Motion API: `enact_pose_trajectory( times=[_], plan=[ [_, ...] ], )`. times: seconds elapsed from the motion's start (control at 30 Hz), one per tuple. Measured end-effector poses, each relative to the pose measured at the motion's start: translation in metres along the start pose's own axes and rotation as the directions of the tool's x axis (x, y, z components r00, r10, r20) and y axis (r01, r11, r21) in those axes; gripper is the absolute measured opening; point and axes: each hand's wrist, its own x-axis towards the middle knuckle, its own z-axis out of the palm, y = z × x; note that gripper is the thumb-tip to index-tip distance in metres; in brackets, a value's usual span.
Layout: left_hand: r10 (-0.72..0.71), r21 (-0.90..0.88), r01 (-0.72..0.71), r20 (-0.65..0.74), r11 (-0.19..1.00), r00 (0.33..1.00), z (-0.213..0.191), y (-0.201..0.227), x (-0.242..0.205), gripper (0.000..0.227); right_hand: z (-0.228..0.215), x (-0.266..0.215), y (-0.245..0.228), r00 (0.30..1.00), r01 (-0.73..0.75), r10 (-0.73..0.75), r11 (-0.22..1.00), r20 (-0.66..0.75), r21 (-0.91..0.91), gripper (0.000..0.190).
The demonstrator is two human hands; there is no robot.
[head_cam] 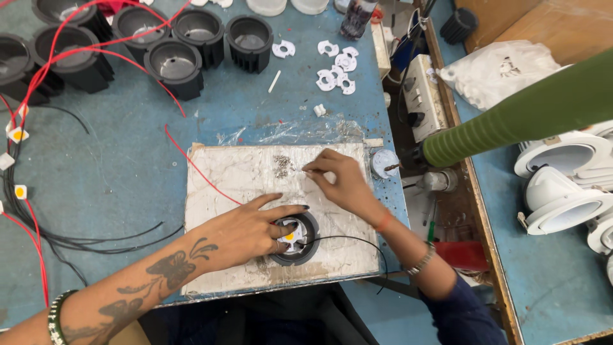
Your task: The person assembles LED light fixtures by placing LED modules into black housings, securing them with white plastic clips, and fastening screws using a green power drill. The person repeats this process for multiple units on a cluttered workbench.
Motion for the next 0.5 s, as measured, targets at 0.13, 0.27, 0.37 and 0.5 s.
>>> enact_pose_trajectory(
  times=[0.13, 0.27, 0.37, 0.5],
  plan=[
    [-0.015, -0.109, 0.010, -0.044, 0.994, 0.999, -0.002, -0.001, 0.004, 0.024, 0.040, 0.009, 0.035, 0.991, -0.104, 0.103, 0.995, -0.082, -0.009, 0.012],
    [0.007, -0.163, -0.013, -0.035, 0.987, 0.999, -0.003, -0.004, 0.003, 0.024, 0.065, 0.011, 0.062, 0.982, -0.115, 0.092, 0.984, -0.163, -0.135, 0.009],
    [-0.004, -0.125, 0.033, 0.228, 0.992, 0.974, 0.002, -0.003, 0.010, 0.031, 0.076, 0.010, 0.069, 0.990, -0.052, 0.034, 0.991, -0.139, -0.123, 0.013],
    [0.243, -0.124, -0.223, 0.179, 0.967, 0.954, 0.030, -0.045, 0.055, 0.031, 0.080, -0.002, 0.070, 0.987, -0.127, 0.126, 0.992, -0.096, -0.002, 0.018]
  ],
)
